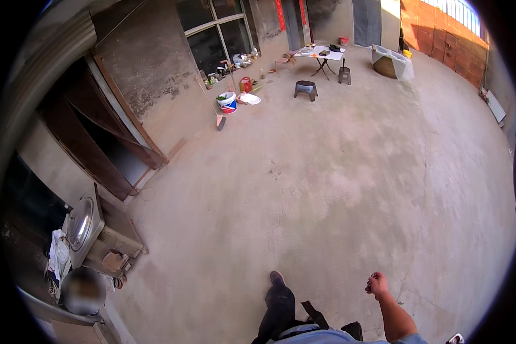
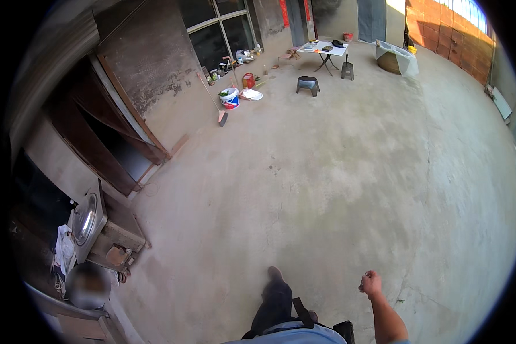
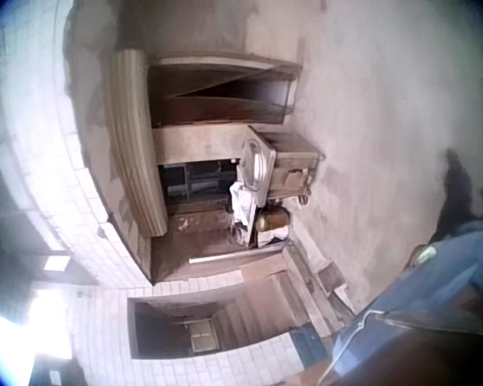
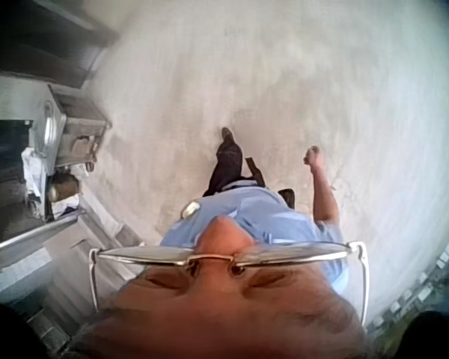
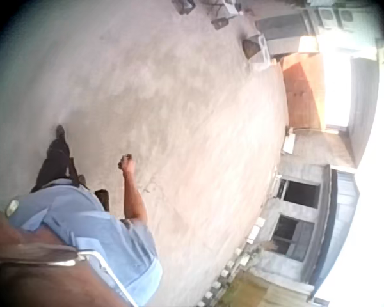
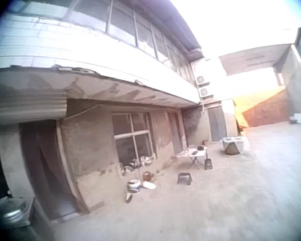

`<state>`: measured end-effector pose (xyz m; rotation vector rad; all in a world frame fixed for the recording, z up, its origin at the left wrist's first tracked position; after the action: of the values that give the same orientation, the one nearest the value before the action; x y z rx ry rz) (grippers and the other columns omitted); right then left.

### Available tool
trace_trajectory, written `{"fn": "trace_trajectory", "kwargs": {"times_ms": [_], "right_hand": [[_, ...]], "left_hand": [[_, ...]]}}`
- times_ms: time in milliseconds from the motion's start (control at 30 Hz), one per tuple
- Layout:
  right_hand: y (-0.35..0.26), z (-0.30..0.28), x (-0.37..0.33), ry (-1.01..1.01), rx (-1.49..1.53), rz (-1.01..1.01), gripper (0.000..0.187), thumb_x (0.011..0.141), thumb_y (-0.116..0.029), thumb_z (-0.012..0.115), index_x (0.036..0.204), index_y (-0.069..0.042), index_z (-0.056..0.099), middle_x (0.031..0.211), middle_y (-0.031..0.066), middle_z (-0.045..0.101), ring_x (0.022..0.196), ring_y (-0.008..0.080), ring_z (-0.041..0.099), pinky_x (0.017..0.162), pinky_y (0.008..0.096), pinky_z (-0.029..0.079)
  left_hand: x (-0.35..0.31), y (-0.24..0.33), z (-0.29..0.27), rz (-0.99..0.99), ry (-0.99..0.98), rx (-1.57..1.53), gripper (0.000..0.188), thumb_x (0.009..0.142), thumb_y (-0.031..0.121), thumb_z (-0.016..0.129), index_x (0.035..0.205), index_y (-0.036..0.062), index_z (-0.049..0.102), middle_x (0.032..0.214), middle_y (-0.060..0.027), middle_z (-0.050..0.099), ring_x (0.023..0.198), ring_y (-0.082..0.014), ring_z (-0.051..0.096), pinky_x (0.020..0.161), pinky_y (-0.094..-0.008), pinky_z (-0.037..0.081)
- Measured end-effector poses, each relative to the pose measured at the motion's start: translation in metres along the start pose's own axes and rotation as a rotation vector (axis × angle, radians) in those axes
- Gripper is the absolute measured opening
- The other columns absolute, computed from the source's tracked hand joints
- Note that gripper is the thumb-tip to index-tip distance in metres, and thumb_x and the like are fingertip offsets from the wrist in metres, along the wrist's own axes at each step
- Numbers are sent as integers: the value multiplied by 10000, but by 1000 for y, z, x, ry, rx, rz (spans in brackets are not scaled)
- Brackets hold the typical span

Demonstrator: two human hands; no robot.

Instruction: The person retrieves a screw from a bag and walks to a work area. They use a cordless drill and a rubber mallet to attach a metal fan blade to a central hub mounted on a tire. The person repeatedly drills and taps the blade to secure it.

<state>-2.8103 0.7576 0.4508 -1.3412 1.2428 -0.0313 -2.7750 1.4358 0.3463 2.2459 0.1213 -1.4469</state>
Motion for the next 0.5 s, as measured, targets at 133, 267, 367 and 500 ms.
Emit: {"fn": "trace_trajectory", "kwargs": {"times_ms": [133,267,367,500], "right_hand": [[-113,69,87,12,12,-47,137,904,-26,485,1038,-58,483,749,114,584,536,255,646,429,379,540],[-152,115,149,81,30,222,199,900,-3,473,1089,-66,475,761,142,600,556,290,657,459,430,572],[-204,143,172,160,-67,286,222,879,20,476,1097,-20,490,777,172,617,572,305,671,462,429,576],[-265,208,266,170,16,375,170,888,25,472,1050,-24,482,778,179,612,569,314,669,447,439,571]], "left_hand": [[82,101,-99,119,7,68,327,855,341,621,1057,94,690,990,-163,689,887,-293,680,733,-436,541],[198,230,-263,413,50,639,387,855,359,509,968,43,701,1027,-223,677,1003,-396,641,833,-525,502],[264,360,-417,96,371,-270,385,863,343,586,984,-5,695,925,-190,699,858,-325,682,805,-409,530],[327,516,-611,226,511,-374,499,896,280,659,1297,-10,590,991,-128,724,878,-201,687,828,-328,530]]}}
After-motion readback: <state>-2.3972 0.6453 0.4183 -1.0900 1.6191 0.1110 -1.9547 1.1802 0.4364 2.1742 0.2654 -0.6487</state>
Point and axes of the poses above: each hand's wrist, its own x-axis towards the middle knuckle, its own z-axis out of the palm, y = z × x, the point moved 4 cm from there along x, towards the middle knuckle
